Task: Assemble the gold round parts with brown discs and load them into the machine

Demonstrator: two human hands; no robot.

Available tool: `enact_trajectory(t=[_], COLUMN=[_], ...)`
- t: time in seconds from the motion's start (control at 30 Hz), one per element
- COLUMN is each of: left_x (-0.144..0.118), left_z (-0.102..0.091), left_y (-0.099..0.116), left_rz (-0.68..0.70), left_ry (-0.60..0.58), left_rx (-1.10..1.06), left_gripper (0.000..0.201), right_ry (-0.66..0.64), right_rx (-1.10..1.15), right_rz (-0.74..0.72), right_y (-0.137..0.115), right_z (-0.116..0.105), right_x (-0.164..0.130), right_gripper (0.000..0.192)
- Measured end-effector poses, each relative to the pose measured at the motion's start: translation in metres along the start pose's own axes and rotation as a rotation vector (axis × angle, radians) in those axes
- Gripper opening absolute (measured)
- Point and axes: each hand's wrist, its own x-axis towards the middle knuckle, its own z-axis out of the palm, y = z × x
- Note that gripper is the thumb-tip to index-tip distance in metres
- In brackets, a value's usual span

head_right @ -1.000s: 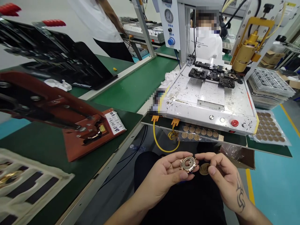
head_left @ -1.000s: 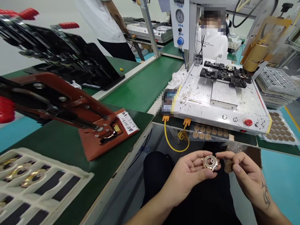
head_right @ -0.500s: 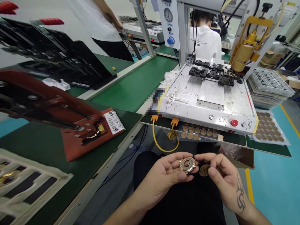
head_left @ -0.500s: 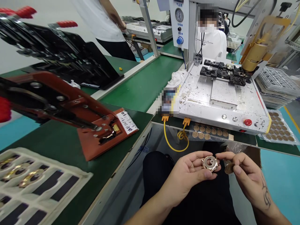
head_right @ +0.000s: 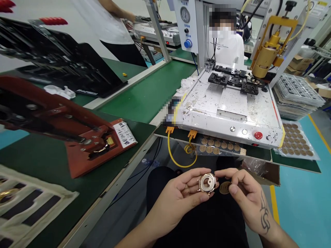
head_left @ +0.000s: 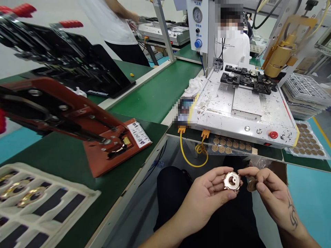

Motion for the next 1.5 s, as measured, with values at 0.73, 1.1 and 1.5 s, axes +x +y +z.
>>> enact_trajectory(t=[0.73, 1.1, 1.5], left_x=[0.005, 0.012, 0.008], left_z=[-0.005, -0.016, -0.013], left_y=[-0.007, -0.018, -0.015], left_rz=[0.013, 0.037, 0.068], left_ry=[-0.014, -0.01, -0.005], left_rx=[-0.03, -0.07, 0.06], left_gripper=[0.052, 0.049, 0.045], right_ry=[0.038, -0.099, -0.112], right_rx=[-0.085, -0.234, -0.295], right_rz=[0.07, 0.118, 0.084], right_y=[-0.007, -0.001, -0.003], right_z=[0.009, 0.016, 0.027], right_x=[0.016, 0.037, 0.04], right_gripper=[0.025, 0.029, 0.029])
